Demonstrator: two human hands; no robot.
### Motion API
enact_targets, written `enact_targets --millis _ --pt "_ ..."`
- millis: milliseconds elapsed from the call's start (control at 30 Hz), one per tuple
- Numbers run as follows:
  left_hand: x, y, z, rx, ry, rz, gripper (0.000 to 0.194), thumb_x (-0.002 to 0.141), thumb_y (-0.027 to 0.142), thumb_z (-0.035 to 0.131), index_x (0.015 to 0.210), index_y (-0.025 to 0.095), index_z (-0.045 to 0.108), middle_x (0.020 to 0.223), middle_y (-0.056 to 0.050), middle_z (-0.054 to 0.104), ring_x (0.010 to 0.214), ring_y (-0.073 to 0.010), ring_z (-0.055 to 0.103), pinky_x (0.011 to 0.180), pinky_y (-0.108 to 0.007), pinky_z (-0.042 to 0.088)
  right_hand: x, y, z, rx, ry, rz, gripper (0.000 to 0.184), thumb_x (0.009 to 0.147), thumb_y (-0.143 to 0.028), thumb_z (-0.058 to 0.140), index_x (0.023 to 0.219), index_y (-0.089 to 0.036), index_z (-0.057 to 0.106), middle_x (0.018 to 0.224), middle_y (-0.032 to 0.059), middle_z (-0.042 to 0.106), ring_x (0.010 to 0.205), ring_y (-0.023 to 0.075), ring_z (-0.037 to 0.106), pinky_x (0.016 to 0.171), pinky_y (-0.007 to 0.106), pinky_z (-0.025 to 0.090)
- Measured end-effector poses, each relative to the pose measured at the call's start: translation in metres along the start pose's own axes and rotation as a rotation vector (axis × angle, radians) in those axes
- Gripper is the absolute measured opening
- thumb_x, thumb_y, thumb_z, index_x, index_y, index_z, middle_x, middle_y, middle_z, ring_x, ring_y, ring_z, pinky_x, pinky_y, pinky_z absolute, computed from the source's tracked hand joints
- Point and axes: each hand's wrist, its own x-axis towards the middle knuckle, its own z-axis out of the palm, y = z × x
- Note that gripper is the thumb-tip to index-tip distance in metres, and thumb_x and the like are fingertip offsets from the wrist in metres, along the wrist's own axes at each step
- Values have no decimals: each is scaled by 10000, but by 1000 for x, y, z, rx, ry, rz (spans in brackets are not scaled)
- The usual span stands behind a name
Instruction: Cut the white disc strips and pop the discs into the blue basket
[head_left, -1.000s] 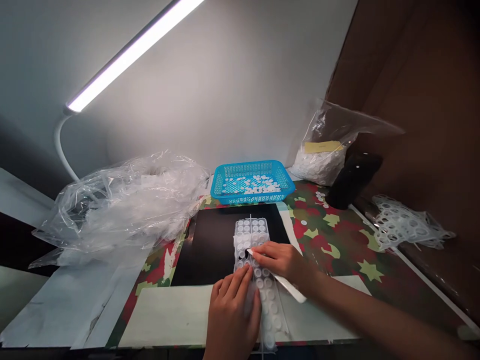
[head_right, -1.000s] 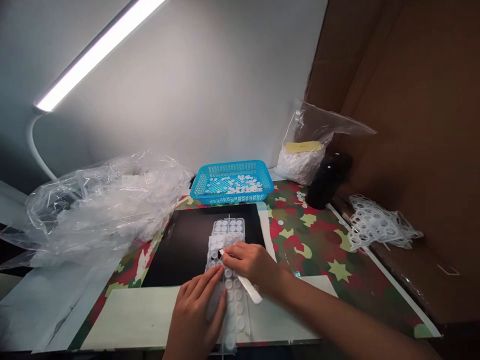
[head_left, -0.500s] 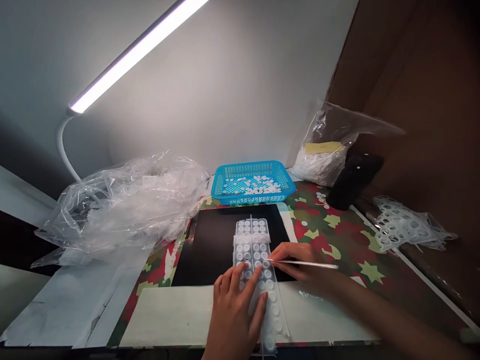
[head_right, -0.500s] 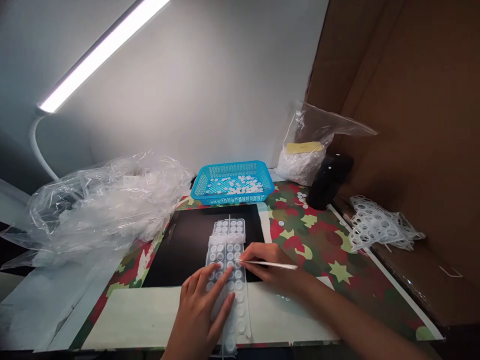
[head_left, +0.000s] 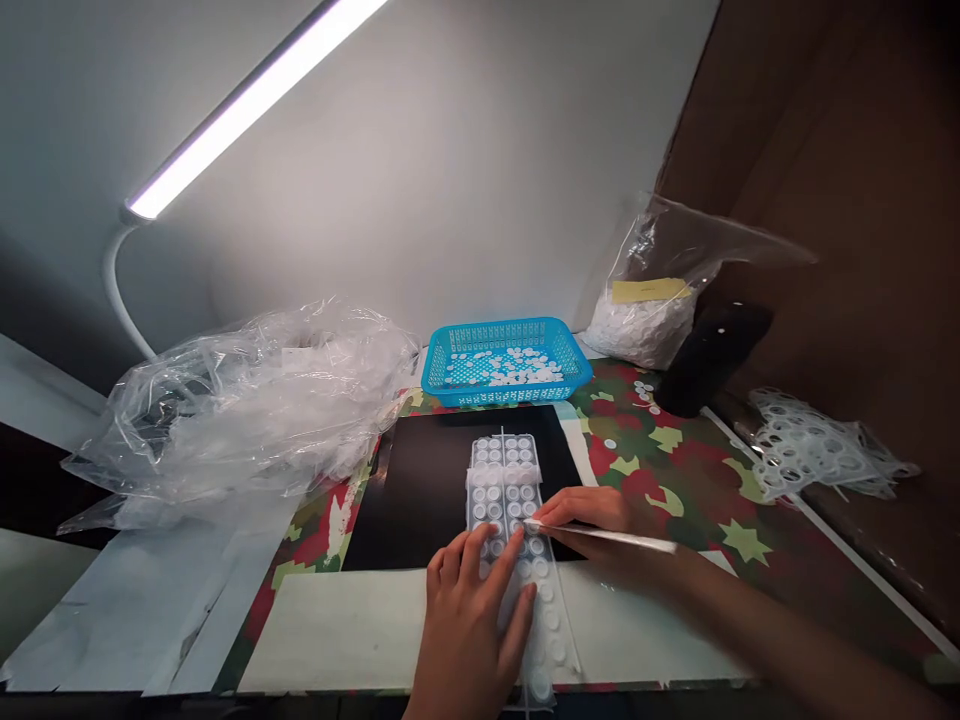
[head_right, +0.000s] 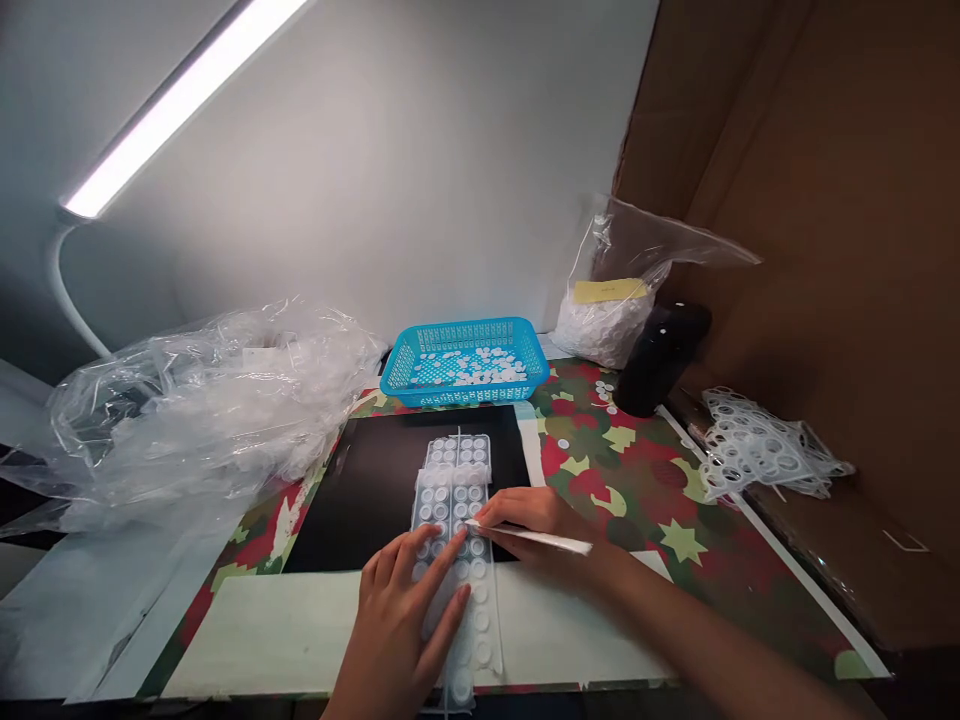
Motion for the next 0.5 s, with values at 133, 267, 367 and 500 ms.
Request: enact_targets --millis 133,267,367,500 --pt "1 0 1 -8 13 -7 478 874 303 519 1345 335 442 1265 -51 501 1112 -246 468 908 -395 393 -1 2 1 0 -19 -1 160 921 -230 505 897 -192 659 866 47 720 774 138 675 688 243 539" --pt "1 0 1 -8 13 -5 471 877 295 514 1341 329 447 1263 -56 500 1119 -248 459 912 -403 381 -3 7 6 -32 -17 16 151 921 -213 506 936 -198 656 911 45 711 828 147 673 724 248 544" --pt "1 0 1 -22 22 -11 446 874 309 521 1317 328 479 1251 -58 514 1109 -246 467 903 -401 377 -3 5 11 -138 26 -25 186 935 -187 463 1004 -191 636 959 63 699 867 160 670 732 256 552" --pt "2 0 1 -45 39 -22 434 876 320 522 1309 336 488 1246 -57 530 1105 -245 474 906 -405 369 -1 2 15 -249 87 -14 234 941 -149 419 1069 -186 611 1019 84 682 922 173 657 771 273 550"
